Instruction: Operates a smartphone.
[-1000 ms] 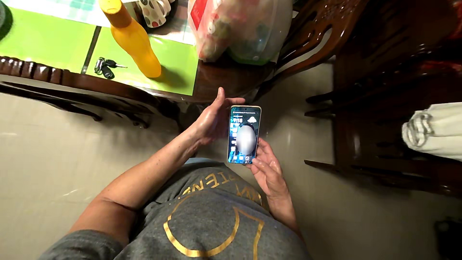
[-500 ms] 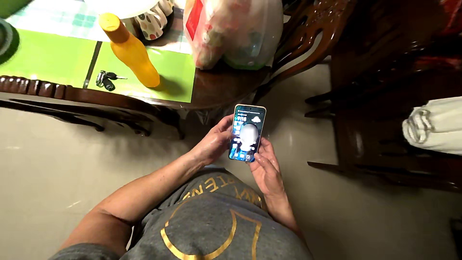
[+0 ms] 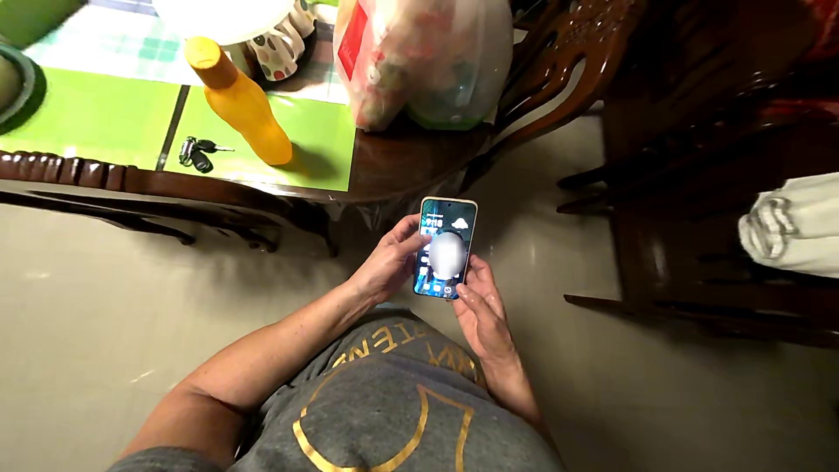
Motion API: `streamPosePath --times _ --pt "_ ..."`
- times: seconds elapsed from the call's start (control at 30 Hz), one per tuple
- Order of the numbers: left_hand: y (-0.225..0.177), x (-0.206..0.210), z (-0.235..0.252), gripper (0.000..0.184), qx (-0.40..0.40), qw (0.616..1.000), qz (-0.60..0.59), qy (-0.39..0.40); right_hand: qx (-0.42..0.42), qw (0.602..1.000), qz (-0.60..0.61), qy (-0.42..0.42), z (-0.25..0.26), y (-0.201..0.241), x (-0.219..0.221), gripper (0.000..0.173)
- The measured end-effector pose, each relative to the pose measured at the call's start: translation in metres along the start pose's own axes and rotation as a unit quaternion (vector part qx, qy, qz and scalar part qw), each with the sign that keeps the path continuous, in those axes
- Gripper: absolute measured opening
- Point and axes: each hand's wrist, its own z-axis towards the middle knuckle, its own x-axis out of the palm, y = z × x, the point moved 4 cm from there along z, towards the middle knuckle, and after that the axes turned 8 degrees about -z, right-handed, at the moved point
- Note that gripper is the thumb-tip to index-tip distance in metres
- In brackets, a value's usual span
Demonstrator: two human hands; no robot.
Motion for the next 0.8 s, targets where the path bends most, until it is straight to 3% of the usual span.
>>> streamPosePath --times 0.27,0.8 --pt "-0.003 -0.003 -0.004 0.041 -0.013 1.0 0.003 0.0 0.01 0.997 -0.079 -0.013 0.0 0.003 0.001 0.057" --pt "-0.002 -0.005 -0.014 0.044 -0.027 1.0 0.007 0.008 0.022 0.997 -0.072 -0.009 -0.002 0.001 0.005 0.048"
